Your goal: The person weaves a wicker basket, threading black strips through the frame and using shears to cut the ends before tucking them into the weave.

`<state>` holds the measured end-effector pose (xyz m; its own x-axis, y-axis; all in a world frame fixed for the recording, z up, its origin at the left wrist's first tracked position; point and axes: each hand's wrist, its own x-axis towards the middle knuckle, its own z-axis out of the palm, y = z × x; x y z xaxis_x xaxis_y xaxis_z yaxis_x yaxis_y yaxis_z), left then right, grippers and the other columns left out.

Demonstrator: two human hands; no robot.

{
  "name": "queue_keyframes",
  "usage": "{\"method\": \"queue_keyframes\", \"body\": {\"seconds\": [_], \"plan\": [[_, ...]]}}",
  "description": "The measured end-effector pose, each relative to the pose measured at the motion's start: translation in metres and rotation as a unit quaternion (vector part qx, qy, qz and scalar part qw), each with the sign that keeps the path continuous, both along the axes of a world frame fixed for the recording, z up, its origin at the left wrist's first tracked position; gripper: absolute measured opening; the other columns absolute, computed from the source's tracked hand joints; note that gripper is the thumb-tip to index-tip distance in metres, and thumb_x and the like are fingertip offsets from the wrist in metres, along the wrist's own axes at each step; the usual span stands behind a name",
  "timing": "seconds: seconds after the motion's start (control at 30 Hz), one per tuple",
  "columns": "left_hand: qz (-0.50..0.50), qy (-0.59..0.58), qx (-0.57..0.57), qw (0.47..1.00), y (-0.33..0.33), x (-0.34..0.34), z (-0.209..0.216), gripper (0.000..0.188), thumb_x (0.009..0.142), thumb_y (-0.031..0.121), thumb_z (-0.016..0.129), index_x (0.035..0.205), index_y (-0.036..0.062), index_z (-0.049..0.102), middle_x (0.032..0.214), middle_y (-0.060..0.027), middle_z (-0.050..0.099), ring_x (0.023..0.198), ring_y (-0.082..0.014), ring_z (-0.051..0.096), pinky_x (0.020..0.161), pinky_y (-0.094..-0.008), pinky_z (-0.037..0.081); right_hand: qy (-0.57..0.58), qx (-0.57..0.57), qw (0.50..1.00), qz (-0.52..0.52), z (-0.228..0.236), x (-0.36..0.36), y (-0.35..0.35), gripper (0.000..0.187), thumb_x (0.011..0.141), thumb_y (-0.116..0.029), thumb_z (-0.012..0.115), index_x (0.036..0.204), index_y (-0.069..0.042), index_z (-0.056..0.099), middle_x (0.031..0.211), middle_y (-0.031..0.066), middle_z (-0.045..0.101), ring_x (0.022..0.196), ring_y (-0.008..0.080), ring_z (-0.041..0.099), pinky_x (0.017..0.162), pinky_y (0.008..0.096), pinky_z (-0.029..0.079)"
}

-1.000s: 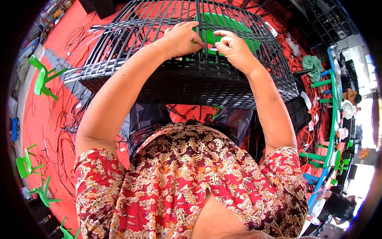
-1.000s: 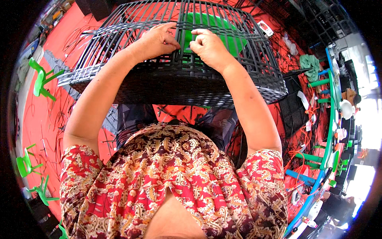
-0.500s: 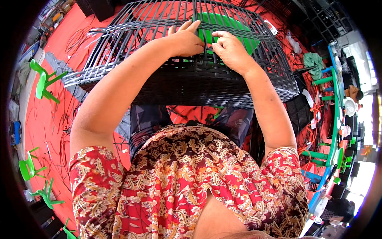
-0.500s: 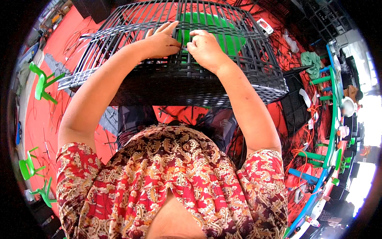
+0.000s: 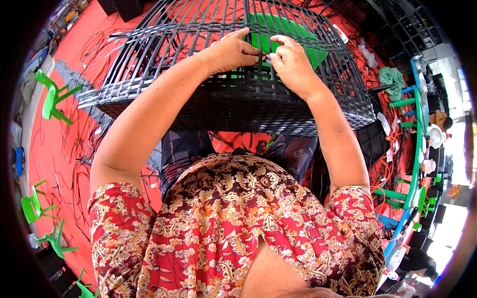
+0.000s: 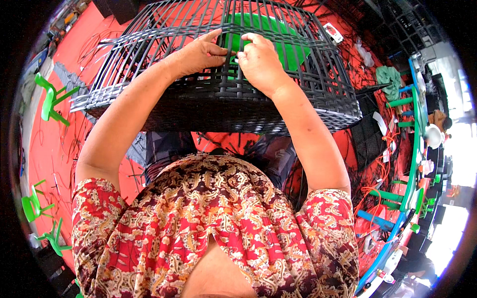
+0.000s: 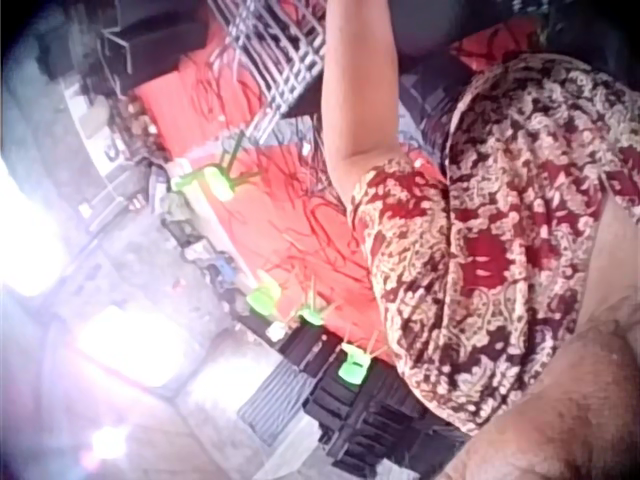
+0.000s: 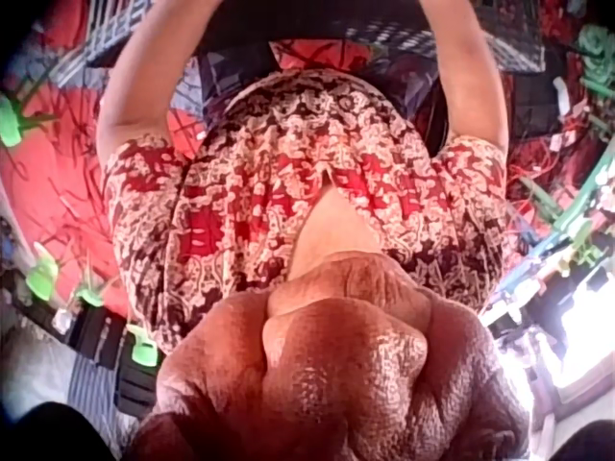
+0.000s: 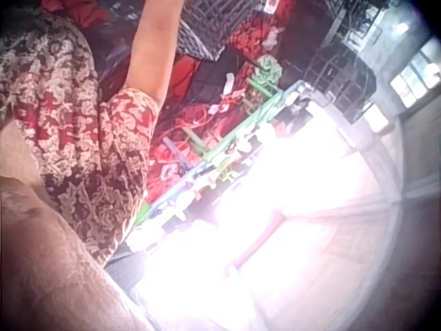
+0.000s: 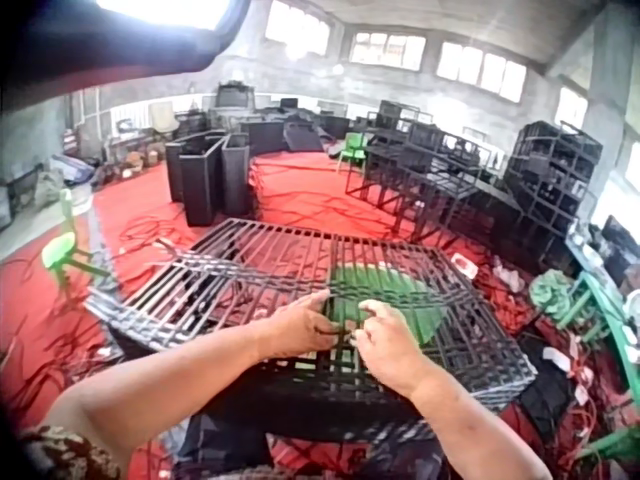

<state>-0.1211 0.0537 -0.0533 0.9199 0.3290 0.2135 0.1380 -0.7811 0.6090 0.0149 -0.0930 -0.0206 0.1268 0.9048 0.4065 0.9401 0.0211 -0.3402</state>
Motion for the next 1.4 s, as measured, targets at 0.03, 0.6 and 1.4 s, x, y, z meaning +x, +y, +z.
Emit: {"method": "queue_keyframes", "body": {"seconds": [0.03,0.6,1.4], "plan": [[0.008,-0.007,0.013,1.000,-0.005,-0.002,0.002,0.029,0.075,0.026,0.064,0.102,0.0151,0.065,0.134,-0.0222,0.035,0.128,-0.0309,0.030,0.101,-0.0370,0.029,-0.012,-0.004,1.000,0.004,-0.001,0.000,0.000,0.021,0.081,-0.015,0.055,0.072,0.003,0.060,0.120,0.0118,0.050,0.110,0.0293,0.045,0.093,0.0382,0.036],[-0.018,-0.074,-0.300,0.951,-0.010,-0.003,0.022,0.011,0.067,0.009,0.067,0.074,0.0003,0.066,0.118,-0.0117,0.050,0.113,-0.0203,0.045,0.092,-0.0322,0.034,0.097,0.009,0.995,0.035,0.005,0.002,0.008,0.018,0.081,-0.021,0.060,0.079,-0.003,0.061,0.125,0.0137,0.045,0.113,0.0292,0.045,0.094,0.0372,0.037],[0.028,-0.005,0.145,0.989,0.011,-0.041,-0.001,0.019,0.077,0.024,0.059,0.090,0.0148,0.068,0.141,-0.0119,0.029,0.131,-0.0262,0.026,0.102,-0.0410,0.025,0.046,-0.156,0.980,0.111,0.006,-0.023,0.031,0.024,0.086,-0.023,0.053,0.076,0.000,0.055,0.131,0.0141,0.042,0.119,0.0261,0.039,0.097,0.0343,0.032]]}}
